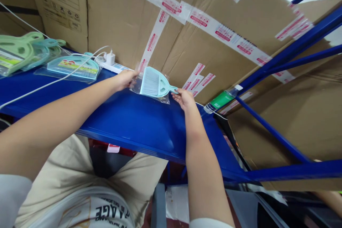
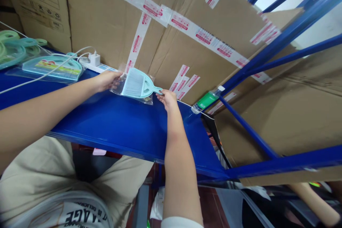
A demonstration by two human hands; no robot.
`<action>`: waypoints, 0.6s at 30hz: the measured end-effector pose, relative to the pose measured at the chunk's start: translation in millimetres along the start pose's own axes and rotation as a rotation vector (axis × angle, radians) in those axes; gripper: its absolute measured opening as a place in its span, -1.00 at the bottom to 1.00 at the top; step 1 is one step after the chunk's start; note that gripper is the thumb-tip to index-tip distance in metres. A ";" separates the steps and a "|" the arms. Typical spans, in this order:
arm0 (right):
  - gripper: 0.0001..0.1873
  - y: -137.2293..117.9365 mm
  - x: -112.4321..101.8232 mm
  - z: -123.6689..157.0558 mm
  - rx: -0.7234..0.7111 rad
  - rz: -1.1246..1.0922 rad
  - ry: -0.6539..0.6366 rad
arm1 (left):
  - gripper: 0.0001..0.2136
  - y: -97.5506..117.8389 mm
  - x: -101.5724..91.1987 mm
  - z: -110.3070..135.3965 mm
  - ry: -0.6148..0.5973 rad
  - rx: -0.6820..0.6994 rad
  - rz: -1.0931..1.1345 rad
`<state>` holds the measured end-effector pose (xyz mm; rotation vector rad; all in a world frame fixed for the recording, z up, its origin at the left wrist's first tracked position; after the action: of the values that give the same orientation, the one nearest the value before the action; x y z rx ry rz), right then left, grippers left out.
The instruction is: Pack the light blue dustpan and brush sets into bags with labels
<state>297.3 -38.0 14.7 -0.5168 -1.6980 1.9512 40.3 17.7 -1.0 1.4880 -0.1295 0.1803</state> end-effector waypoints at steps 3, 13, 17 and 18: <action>-0.81 1.7 -3.4 -10.3 -0.014 -0.021 0.001 | -0.77 -3.9 -2.2 -5.6 0.017 0.034 -0.068; -0.81 -12.4 -37.4 -30.4 -0.111 0.023 0.233 | -0.78 -4.5 -9.9 -11.8 0.086 0.358 -0.482; -0.80 -19.5 -51.8 -32.3 -0.151 0.071 0.353 | -0.92 -12.1 11.0 5.4 -0.137 0.665 -0.791; -0.79 -20.1 -54.3 -33.3 -0.152 0.062 0.371 | -0.94 -16.2 18.7 11.8 -0.243 0.710 -0.860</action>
<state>362.8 -41.6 27.5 -0.9340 -1.6086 1.6466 62.1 5.5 -12.3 2.1300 0.4248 -0.7200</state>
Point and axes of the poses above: each hand's wrist, its own z-axis away from the middle knuckle, its own x-axis out of the palm, y = z × x, the point moved 3 cm from there along -z, towards the middle knuckle, and after that the axes turned 9 degrees about y, right-handed, at the moved point
